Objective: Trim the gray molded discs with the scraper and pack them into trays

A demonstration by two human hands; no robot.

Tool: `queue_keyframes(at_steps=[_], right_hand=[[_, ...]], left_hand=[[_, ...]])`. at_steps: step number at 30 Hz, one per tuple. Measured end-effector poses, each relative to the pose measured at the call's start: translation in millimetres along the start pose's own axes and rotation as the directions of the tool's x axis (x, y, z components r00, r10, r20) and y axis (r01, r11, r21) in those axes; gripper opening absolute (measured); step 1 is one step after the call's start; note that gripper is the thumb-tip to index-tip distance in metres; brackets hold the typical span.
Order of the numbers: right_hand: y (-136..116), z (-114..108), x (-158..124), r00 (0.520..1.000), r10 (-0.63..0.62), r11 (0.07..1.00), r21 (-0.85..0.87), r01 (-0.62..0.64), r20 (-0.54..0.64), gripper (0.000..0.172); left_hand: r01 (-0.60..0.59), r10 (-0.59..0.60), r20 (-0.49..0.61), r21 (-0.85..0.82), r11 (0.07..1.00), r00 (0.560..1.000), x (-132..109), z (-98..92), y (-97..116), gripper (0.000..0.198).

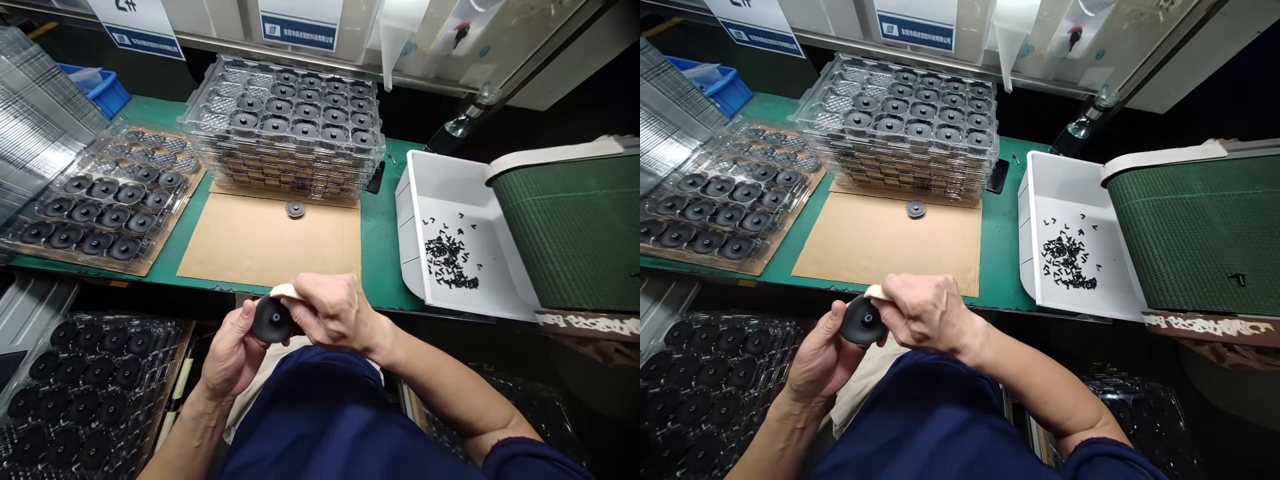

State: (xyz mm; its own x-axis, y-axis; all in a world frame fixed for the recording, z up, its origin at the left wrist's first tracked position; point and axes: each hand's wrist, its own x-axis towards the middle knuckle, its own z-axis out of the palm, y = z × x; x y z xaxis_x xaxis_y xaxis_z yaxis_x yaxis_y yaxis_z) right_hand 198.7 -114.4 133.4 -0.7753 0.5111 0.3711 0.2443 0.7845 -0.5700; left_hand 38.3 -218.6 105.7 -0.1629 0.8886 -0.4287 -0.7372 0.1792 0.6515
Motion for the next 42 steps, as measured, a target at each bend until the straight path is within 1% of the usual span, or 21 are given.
queue_keyframes(at_steps=[2,3,5,7,9,12,15,17,19,20,23,25,27,28,30,32,33,34,37,38,42], right_hand=[[5,-4,4,0.998,-0.054,0.998,-0.015,0.054,0.015,0.023],[6,-5,6,0.997,-0.068,0.997,-0.025,0.069,0.019,0.023],[9,-5,5,0.998,-0.054,0.998,-0.045,0.055,0.013,0.024],[8,-2,2,1.000,-0.013,0.998,-0.058,0.013,0.001,0.026],[5,2,-1,1.000,0.001,0.998,-0.061,0.000,0.007,0.026],[-2,5,-2,0.999,-0.042,0.998,-0.053,0.042,0.007,0.023],[-6,5,0,0.997,-0.070,0.997,-0.009,0.070,-0.014,0.020],[-5,4,1,0.999,-0.031,0.999,0.011,0.032,-0.038,0.023],[-2,3,1,0.998,0.013,1.000,0.011,-0.012,-0.058,0.026],[-1,3,1,0.998,0.013,1.000,0.009,-0.013,-0.057,0.026],[1,0,2,0.998,-0.061,0.998,0.019,0.062,-0.025,0.023],[1,-3,4,0.996,-0.090,0.996,0.012,0.090,-0.013,0.021],[2,-6,7,0.993,-0.117,0.993,-0.028,0.116,-0.013,0.020],[2,-7,8,0.991,-0.133,0.990,-0.051,0.133,-0.010,0.020],[2,-9,9,0.989,-0.148,0.986,-0.084,0.147,-0.008,0.021],[3,-8,8,0.993,-0.113,0.990,-0.092,0.110,-0.022,0.022],[3,-7,7,0.995,-0.093,0.992,-0.091,0.090,-0.030,0.023],[4,-6,6,0.996,-0.085,0.993,-0.088,0.082,-0.032,0.023],[3,-5,5,0.994,-0.110,0.991,-0.074,0.109,-0.006,0.020],[3,-6,5,0.994,-0.112,0.991,-0.073,0.111,-0.004,0.020],[2,-7,7,0.996,-0.076,0.994,-0.081,0.071,-0.055,0.026]], left_hand=[[0.018,-0.019,0.038,0.012,1.000,0.999,0,0.4,0,0.035],[0.013,-0.013,0.030,0.005,1.000,0.999,0,0.3,1,0.035],[-0.031,0.030,-0.031,-0.015,0.999,0.999,2,-0.7,2,0.038],[-0.084,0.081,-0.105,-0.022,0.996,0.991,4,-2.3,3,0.046],[-0.096,0.092,-0.140,-0.022,0.995,0.986,5,-3.1,3,0.051],[-0.126,0.117,-0.172,-0.042,0.991,0.978,5,-0.7,3,0.048],[-0.224,0.215,-0.205,-0.021,0.974,0.955,4,4.0,3,0.047],[-0.230,0.227,-0.188,0.005,0.973,0.956,3,5.7,3,0.047],[-0.195,0.195,-0.167,0.015,0.981,0.966,2,5.6,4,0.048],[-0.180,0.179,-0.164,0.013,0.984,0.970,1,5.0,5,0.048],[-0.147,0.146,-0.146,0.003,0.989,0.979,0,2.8,7,0.049],[-0.089,0.090,-0.078,0.019,0.996,0.993,0,2.5,7,0.047],[-0.033,0.033,-0.004,0.038,0.999,0.999,0,3.3,7,0.037],[-0.025,0.024,0.012,0.037,0.999,1.000,0,3.9,6,0.033],[-0.057,0.057,-0.014,0.020,0.998,0.998,0,4.8,6,0.033],[-0.105,0.106,-0.064,0.018,0.994,0.992,0,4.9,6,0.043],[-0.111,0.113,-0.071,0.027,0.993,0.991,0,4.7,6,0.047],[-0.103,0.105,-0.062,0.037,0.994,0.993,0,4.5,6,0.048],[-0.058,0.059,-0.004,0.046,0.997,0.998,-1,4.2,5,0.040],[-0.063,0.064,-0.005,0.037,0.997,0.998,-2,4.4,4,0.039],[-0.133,0.134,-0.085,0.020,0.991,0.987,-1,4.7,2,0.046]])
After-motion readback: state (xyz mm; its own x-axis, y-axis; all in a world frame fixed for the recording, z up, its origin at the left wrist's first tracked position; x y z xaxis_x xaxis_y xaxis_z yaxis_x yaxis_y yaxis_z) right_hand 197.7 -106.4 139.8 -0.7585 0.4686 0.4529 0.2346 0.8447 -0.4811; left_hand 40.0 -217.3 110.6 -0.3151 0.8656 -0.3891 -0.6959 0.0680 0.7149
